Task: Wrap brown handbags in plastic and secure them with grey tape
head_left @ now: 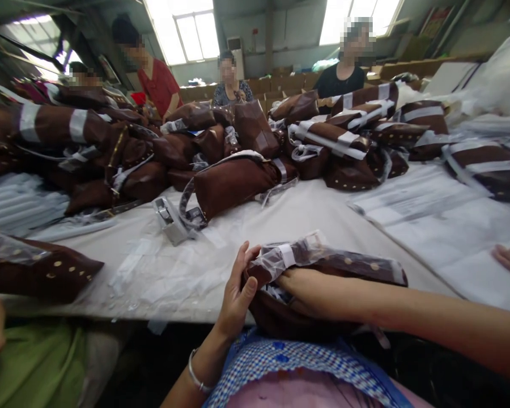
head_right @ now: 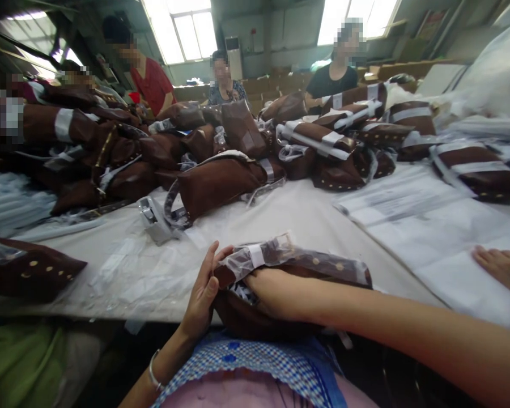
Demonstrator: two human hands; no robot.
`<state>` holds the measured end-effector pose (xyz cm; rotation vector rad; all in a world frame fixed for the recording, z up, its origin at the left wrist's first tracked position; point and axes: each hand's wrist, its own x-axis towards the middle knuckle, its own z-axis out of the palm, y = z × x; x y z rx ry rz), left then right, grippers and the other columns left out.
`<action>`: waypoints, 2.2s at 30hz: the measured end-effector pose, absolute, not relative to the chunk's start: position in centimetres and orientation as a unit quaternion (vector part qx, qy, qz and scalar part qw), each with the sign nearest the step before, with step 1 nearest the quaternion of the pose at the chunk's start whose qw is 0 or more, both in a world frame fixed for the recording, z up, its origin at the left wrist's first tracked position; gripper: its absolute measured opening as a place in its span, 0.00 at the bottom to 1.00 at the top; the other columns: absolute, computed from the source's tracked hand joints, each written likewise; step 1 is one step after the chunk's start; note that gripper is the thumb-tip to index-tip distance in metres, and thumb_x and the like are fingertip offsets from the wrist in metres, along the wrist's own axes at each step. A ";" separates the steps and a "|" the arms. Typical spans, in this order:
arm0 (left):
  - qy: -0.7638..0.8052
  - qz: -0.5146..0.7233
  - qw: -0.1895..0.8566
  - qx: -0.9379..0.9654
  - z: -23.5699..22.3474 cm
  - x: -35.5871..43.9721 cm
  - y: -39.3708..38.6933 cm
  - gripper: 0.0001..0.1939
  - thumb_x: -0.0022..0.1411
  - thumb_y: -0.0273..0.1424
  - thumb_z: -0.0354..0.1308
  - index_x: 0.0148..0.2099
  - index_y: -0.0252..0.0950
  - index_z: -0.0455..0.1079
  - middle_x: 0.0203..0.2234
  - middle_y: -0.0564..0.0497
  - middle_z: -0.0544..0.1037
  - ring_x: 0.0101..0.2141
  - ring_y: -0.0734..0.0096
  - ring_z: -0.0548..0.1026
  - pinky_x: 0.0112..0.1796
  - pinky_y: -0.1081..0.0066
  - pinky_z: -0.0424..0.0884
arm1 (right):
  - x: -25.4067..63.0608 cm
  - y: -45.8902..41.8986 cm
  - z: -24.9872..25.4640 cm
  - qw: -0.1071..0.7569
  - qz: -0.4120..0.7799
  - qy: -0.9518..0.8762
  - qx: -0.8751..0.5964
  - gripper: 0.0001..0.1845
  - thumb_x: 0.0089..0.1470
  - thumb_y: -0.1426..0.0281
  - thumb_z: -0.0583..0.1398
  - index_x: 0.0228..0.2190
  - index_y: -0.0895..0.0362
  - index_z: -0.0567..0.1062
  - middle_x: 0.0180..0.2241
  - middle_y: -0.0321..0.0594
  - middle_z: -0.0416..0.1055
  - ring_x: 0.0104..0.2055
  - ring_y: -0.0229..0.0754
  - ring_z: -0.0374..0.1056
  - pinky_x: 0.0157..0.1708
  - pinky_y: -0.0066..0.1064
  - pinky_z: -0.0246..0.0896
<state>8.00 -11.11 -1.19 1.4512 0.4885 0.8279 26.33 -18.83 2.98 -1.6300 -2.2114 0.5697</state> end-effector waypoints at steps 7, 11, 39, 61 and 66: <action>0.186 0.386 0.606 0.671 -1.8 8.4 -11.5 0.34 0.68 0.45 0.55 0.71 0.46 0.50 0.66 0.44 0.62 0.65 0.55 0.60 0.64 0.54 0.55 | 25.8 -17.6 0.5 0.193 0.206 -0.791 -0.544 0.21 0.53 0.75 0.61 0.50 0.55 0.76 0.50 0.45 0.76 0.53 0.49 0.70 0.54 0.39 0.66; 0.226 0.385 0.568 0.691 -1.5 8.0 -11.1 0.33 0.68 0.37 0.57 0.71 0.46 0.50 0.64 0.44 0.64 0.61 0.58 0.67 0.61 0.56 0.62 | 26.7 -19.4 2.4 0.210 0.230 -0.788 -0.530 0.20 0.48 0.82 0.59 0.42 0.57 0.80 0.42 0.45 0.78 0.44 0.45 0.74 0.45 0.33 0.69; 0.168 0.242 0.093 0.951 4.7 8.7 -11.7 0.24 0.63 0.45 0.61 0.58 0.40 0.70 0.46 0.46 0.81 0.41 0.59 0.81 0.40 0.67 0.75 | 28.7 -24.5 3.6 0.431 0.123 -0.631 -0.633 0.09 0.60 0.71 0.59 0.37 0.54 0.80 0.30 0.37 0.74 0.31 0.38 0.71 0.32 0.27 0.67; 0.015 0.044 -0.005 0.999 8.0 6.8 -8.9 0.29 0.63 0.17 0.50 0.61 0.48 0.65 0.41 0.52 0.76 0.36 0.67 0.76 0.37 0.69 0.71 | 30.1 -29.2 0.8 0.296 0.003 -0.773 -0.561 0.24 0.68 0.59 0.52 0.57 0.62 0.67 0.44 0.54 0.77 0.45 0.48 0.76 0.45 0.37 0.71; -0.089 0.052 -0.057 0.993 8.8 6.7 -8.1 0.21 0.67 0.19 0.47 0.57 0.42 0.69 0.49 0.49 0.76 0.39 0.69 0.76 0.39 0.70 0.67 | 29.7 -29.2 1.4 0.223 -0.004 -0.781 -0.584 0.27 0.65 0.51 0.52 0.44 0.63 0.75 0.33 0.48 0.76 0.35 0.48 0.73 0.36 0.36 0.70</action>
